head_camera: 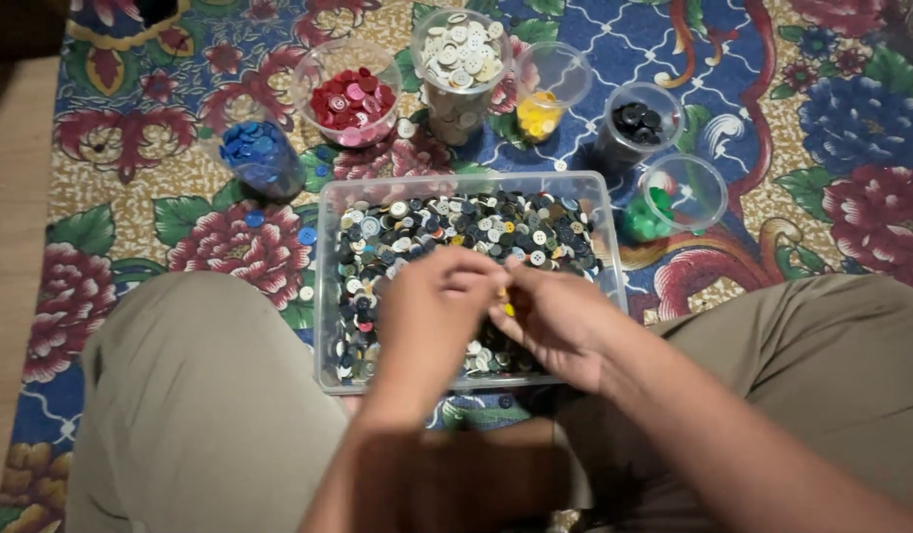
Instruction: Sorting a variety of buttons by color from a large central container into several smaller individual containers.
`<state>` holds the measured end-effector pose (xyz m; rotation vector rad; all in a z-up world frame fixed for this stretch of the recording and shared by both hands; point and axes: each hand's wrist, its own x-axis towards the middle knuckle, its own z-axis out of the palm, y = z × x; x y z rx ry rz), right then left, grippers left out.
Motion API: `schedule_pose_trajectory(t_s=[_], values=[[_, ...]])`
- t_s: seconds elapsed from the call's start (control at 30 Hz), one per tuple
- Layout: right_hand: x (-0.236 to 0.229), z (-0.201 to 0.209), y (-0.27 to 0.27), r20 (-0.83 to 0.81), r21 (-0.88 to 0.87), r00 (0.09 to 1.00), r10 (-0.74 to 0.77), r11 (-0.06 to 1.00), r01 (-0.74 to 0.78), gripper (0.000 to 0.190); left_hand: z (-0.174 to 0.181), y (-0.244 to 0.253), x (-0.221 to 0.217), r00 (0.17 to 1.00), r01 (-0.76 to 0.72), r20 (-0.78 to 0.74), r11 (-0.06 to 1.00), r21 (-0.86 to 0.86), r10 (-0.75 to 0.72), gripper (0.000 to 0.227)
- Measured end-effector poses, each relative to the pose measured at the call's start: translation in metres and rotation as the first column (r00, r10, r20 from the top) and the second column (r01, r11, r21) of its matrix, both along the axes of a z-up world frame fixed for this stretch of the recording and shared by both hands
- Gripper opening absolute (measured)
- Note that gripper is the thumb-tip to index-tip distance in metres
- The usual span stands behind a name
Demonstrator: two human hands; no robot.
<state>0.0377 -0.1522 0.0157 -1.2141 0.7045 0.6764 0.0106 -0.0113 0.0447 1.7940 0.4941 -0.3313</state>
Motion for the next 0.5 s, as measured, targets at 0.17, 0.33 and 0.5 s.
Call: schedule_pose_trajectory(t_s=[0.17,0.33,0.5], values=[[0.009,-0.019,-0.011,-0.089,0.109,0.991,-0.101,0.988,0.110,0.032,0.001,-0.014,0.000,0.999,0.050,0.022,0.999,0.011,-0.050,0.020],[0.028,-0.023,-0.021,-0.080,0.086,0.987,-0.137,0.986,0.144,0.033,0.017,-0.006,0.005,0.995,0.088,0.050,0.996,0.034,-0.090,0.024],[0.077,-0.017,-0.035,0.067,0.198,0.927,-0.369,0.915,0.350,0.025,0.012,0.007,0.011,0.998,0.034,0.054,0.999,0.036,-0.036,0.037]])
